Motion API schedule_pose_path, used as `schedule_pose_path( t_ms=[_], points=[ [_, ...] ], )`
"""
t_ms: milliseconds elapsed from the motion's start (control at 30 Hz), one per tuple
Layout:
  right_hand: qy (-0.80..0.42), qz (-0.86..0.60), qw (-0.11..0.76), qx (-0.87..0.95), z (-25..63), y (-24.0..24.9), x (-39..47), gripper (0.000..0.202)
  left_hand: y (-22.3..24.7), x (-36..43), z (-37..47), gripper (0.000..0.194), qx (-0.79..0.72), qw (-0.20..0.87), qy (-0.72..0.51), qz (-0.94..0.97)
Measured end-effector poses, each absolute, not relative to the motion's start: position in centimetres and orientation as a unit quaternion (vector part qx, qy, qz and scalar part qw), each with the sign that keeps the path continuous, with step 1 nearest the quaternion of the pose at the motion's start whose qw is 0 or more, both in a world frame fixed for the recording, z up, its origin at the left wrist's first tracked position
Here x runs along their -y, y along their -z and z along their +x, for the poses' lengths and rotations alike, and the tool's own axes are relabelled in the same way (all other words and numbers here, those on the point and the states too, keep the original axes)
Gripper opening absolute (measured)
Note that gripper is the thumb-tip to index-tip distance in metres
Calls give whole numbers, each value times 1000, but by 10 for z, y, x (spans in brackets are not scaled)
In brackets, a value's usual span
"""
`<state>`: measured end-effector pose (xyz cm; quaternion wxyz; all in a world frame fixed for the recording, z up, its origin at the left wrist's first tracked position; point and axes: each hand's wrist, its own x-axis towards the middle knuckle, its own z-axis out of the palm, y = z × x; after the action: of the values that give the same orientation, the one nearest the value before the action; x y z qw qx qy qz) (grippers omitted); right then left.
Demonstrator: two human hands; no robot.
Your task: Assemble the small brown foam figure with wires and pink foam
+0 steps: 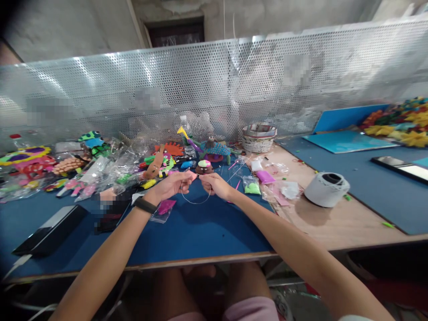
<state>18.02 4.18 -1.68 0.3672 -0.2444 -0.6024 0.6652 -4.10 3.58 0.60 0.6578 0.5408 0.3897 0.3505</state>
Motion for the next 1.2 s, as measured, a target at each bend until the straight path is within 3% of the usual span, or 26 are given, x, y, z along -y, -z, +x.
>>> schedule_pose_path(
  t_ms=[200, 300, 367, 467, 667, 900, 1033, 1200],
  points=[
    [-689, -248, 364, 576, 180, 17, -42, 49, -3, -30, -27, 32, -453, 323, -373, 743],
    [-703, -244, 362, 562, 177, 15, -39, 48, -1, -27, -19, 29, -498, 124, -385, 767],
    [-710, -230, 365, 556, 176, 13, -38, 47, -1, -25, -15, 35, -520, 49, -380, 764],
    [-706, -228, 369, 560, 176, 13, -39, 47, -1, -24, -11, 45, -512, 121, -390, 756],
    [-651, -252, 382, 606, 178, 18, -43, 49, -6, -29, -11, 41, -492, 514, -430, 556],
    [-589, -252, 361, 678, 175, 17, -36, 52, -1, -33, -15, 36, -508, 598, -400, 474],
    [-610, -257, 358, 658, 175, 16, -36, 52, -1, -32, -15, 36, -489, 497, -432, 573],
    [-710, -232, 348, 567, 175, 12, -34, 49, -10, -22, -17, 29, -423, 120, -472, 764]
  ],
)
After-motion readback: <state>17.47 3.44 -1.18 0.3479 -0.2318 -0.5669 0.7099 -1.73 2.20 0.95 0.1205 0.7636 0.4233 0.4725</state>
